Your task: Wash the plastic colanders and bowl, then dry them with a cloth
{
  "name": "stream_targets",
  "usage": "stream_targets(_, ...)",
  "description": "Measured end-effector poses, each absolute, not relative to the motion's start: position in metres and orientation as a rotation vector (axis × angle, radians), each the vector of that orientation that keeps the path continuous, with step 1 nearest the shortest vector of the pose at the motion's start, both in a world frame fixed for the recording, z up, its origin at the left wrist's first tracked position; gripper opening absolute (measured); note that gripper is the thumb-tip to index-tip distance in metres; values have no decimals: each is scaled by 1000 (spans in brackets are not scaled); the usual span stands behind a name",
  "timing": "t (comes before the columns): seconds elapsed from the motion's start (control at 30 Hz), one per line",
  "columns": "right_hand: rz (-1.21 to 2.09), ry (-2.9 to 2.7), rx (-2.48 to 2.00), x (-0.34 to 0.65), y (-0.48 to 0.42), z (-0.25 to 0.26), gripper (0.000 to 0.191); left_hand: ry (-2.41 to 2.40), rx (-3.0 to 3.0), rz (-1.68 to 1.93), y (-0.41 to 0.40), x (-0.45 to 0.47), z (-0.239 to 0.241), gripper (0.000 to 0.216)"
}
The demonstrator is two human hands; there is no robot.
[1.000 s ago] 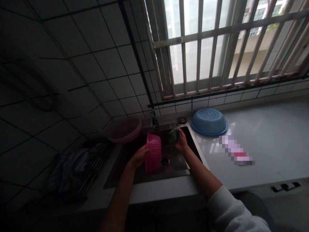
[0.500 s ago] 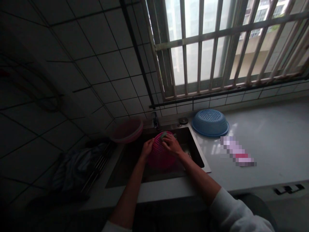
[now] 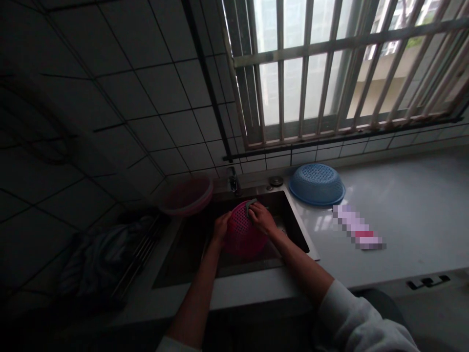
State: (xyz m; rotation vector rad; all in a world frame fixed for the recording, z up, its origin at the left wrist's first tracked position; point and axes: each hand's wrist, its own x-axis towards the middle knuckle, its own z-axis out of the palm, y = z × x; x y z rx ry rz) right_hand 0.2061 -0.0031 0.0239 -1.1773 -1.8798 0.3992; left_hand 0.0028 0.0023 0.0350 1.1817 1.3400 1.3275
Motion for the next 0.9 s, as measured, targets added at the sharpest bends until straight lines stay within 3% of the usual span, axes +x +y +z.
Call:
stream_targets(0.27, 99, -2346, -724, 165, -39, 32, 23, 1336, 1090, 1435, 7, 5, 36, 38)
stream_targets(0.57, 570, -1702, -1173, 220, 13, 0, 40, 1366, 1163, 1383, 1, 3, 29, 67)
stream_targets(0.77, 179, -2204, -820, 180, -26, 25, 25, 1319, 1172, 1429, 7, 3, 27, 65)
stream_targets(0.9, 106, -2318, -746, 168, -37, 33, 21, 1350, 1216, 1398, 9, 3, 26, 58)
